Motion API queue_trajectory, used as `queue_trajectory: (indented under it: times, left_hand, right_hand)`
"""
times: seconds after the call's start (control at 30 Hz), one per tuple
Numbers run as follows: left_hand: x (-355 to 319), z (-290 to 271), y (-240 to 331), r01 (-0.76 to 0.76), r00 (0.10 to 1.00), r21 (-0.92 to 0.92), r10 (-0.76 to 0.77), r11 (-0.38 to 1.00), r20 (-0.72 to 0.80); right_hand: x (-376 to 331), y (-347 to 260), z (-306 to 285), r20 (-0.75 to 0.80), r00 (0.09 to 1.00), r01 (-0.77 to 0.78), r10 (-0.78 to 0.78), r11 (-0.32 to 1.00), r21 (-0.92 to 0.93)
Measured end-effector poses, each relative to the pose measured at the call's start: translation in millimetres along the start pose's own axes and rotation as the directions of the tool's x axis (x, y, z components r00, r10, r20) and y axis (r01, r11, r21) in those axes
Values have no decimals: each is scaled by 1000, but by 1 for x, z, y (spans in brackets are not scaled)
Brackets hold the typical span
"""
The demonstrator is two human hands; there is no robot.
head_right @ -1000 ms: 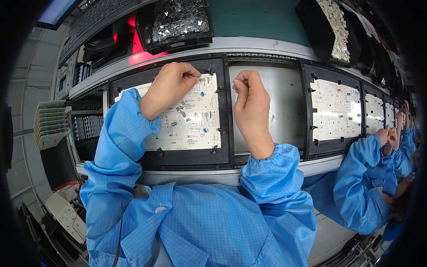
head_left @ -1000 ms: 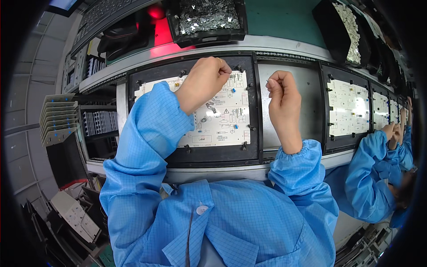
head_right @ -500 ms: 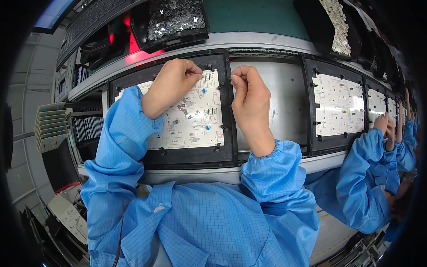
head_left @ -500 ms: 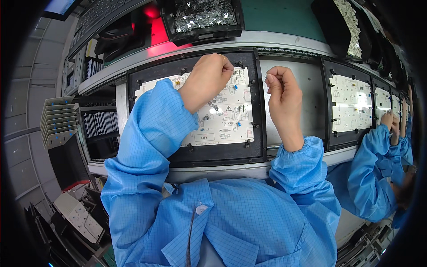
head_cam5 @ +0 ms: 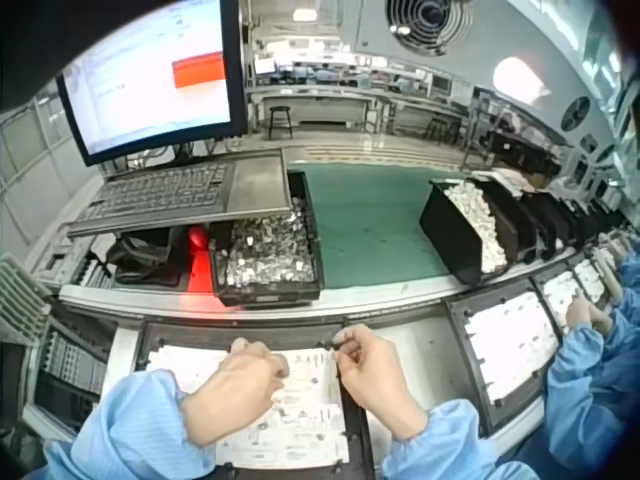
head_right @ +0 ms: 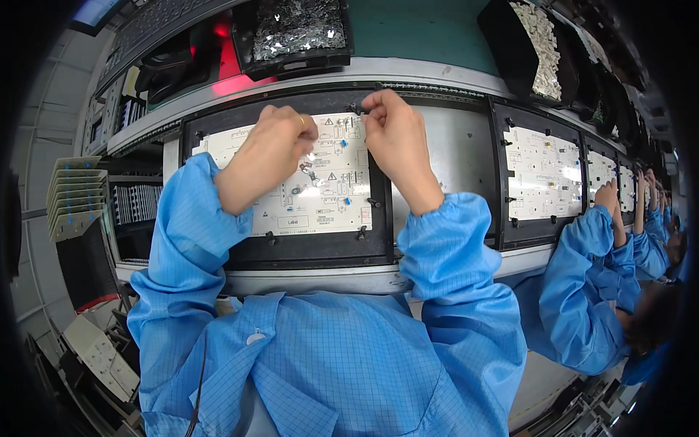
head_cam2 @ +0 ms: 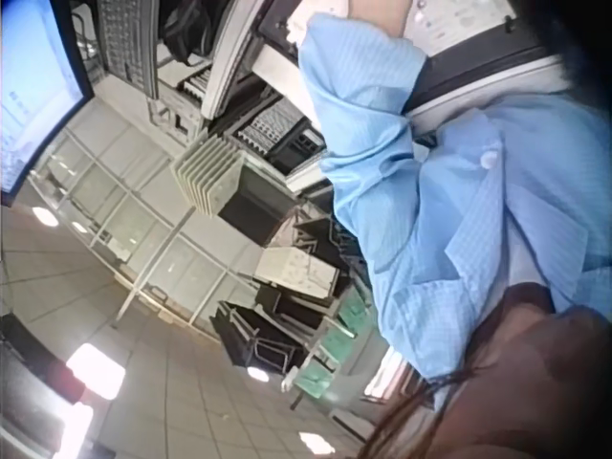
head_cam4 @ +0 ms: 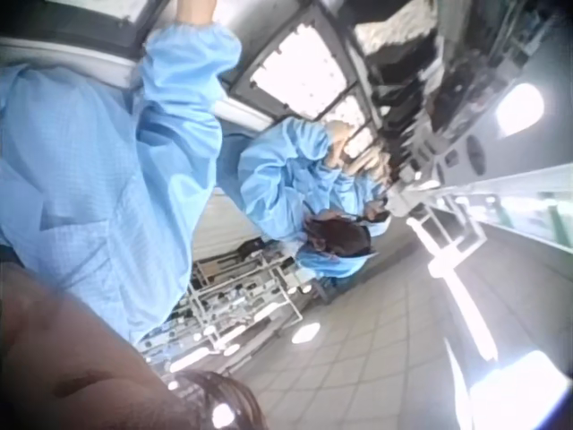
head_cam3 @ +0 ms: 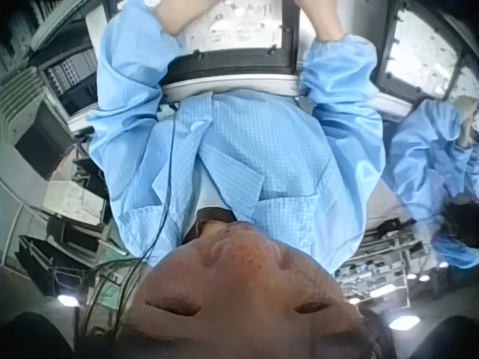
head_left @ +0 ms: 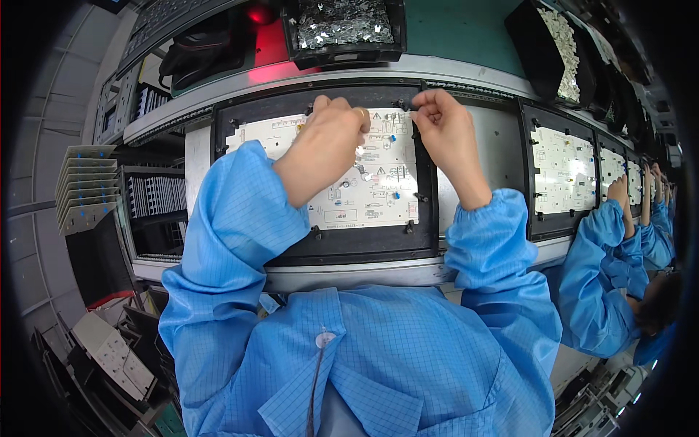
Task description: Assembling electronic components onto LED panels at a manual assembly station.
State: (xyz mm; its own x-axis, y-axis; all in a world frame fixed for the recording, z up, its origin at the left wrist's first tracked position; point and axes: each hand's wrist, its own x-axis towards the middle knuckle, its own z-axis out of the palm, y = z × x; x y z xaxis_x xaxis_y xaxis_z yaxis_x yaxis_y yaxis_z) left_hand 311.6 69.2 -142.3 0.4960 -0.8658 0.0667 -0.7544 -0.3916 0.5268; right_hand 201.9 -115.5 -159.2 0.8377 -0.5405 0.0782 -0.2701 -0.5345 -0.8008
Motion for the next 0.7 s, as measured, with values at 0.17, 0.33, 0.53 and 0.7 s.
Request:
queue_trajectory:
  times: [0.17, 0.33, 0.53, 0.7]
  left_hand:
    - [-13, 9, -5, -106, 994, 16, 107, 994, -16]
    - [-11, 11, -10, -108, 993, 22, 107, 994, 44]
    - [-23, -16, 1, -101, 985, -172, 74, 980, -153]
    - [-54, -48, 6, -53, 971, -192, 6, 980, -239]
  right_hand:
    - [12, -5, 3, -7, 998, -66, 65, 986, -153]
    - [14, -8, 3, -10, 995, -99, 99, 979, -177]
    - [22, -10, 5, 2, 991, -129, 133, 965, -230]
    - [24, -18, 11, -49, 995, -102, 90, 910, -401]
